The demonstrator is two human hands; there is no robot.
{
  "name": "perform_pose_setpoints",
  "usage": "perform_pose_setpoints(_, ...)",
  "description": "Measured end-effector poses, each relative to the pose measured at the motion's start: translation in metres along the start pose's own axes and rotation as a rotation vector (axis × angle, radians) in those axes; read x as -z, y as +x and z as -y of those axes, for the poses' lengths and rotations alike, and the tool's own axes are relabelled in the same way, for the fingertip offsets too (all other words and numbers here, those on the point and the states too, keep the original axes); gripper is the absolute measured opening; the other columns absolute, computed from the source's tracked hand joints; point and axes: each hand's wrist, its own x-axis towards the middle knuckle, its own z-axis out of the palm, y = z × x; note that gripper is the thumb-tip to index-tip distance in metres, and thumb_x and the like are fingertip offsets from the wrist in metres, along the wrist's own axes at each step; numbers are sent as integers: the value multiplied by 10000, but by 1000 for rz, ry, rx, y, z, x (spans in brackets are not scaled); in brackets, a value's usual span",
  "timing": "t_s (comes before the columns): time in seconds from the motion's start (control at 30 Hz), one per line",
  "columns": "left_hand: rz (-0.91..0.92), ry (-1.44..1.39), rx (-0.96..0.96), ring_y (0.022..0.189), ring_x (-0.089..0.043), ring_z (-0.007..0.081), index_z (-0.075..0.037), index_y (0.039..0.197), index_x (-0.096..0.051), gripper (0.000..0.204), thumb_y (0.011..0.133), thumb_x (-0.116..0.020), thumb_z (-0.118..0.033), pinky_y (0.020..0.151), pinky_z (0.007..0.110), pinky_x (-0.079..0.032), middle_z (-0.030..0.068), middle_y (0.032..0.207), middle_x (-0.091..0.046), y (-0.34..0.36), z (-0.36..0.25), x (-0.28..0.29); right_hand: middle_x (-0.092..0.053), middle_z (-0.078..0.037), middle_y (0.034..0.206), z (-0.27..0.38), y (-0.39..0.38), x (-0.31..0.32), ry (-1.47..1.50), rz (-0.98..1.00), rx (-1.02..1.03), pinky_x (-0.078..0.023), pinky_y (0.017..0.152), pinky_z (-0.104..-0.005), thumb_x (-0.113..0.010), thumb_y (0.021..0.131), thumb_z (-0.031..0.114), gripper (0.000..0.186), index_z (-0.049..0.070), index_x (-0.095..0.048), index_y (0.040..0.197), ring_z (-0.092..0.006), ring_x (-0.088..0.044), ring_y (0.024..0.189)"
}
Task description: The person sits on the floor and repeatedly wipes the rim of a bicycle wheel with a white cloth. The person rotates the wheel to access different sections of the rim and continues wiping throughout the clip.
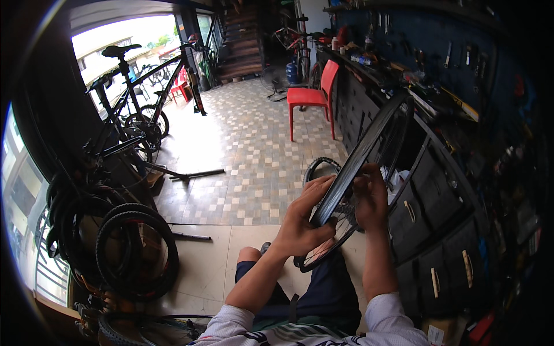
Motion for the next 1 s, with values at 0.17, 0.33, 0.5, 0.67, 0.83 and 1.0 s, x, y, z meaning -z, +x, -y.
perform_pose_setpoints(0.17, -24, 13, -1, 1384, -469, 342, 25, 1420, -542, 774, 658, -676, 16, 1174, 420, -323, 188, 1385, -581, 0, 2, 1, -616, -109, 1124, 6, -9, -8, -931, -89, 557, -496, 880, -390, -787, 899, 206, 438, 44, -588, 1253, -280, -638, 1034)
perform_pose_setpoints(0.33, -32, 141, -62, 1352, -461, 363, 12, 1385, -570, 752, 642, -683, -11, 1168, 455, -310, 175, 1307, -578, 2, -3, 1, -683, -126, 1105, 20, -9, -7, -1103, 16, 640, -502, 877, -416, -777, 868, 85, 423, 40, -627, 1261, -322, -657, 993)
perform_pose_setpoints(0.5, -5, 120, -95, 1349, -448, 330, 60, 1377, -576, 736, 646, -660, 28, 1158, 431, -305, 195, 1342, -527, 1, -8, -4, -712, -80, 986, 15, -3, 10, -144, 82, 34, -522, 674, -278, -666, 999, 154, 300, 51, -607, 1274, -151, -676, 815)
perform_pose_setpoints(0.67, -34, 102, -37, 1327, -471, 308, 64, 1390, -565, 746, 649, -647, 32, 1137, 390, -327, 199, 1362, -512, 2, -6, -5, -641, -22, 863, 10, -8, 2, -159, -70, -98, -503, 671, -228, -650, 1027, 242, 259, 39, -545, 1150, -91, -616, 709)
perform_pose_setpoints(0.83, -38, 67, -19, 1332, -459, 350, -7, 1412, -567, 786, 632, -660, -7, 1158, 440, -323, 187, 1384, -505, 3, -5, -6, -615, -122, 1078, -6, -13, -5, -737, -137, 494, -510, 828, -349, -762, 934, 189, 357, 13, -584, 1188, -214, -634, 939)
perform_pose_setpoints(1.0, -26, 66, -63, 1384, -445, 373, -3, 1413, -562, 787, 633, -662, -15, 1175, 453, -311, 207, 1413, -507, 3, -3, 0, -667, -129, 1009, 9, -10, -8, -968, -22, 581, -517, 809, -379, -741, 928, 145, 320, 3, -631, 1193, -287, -660, 901)
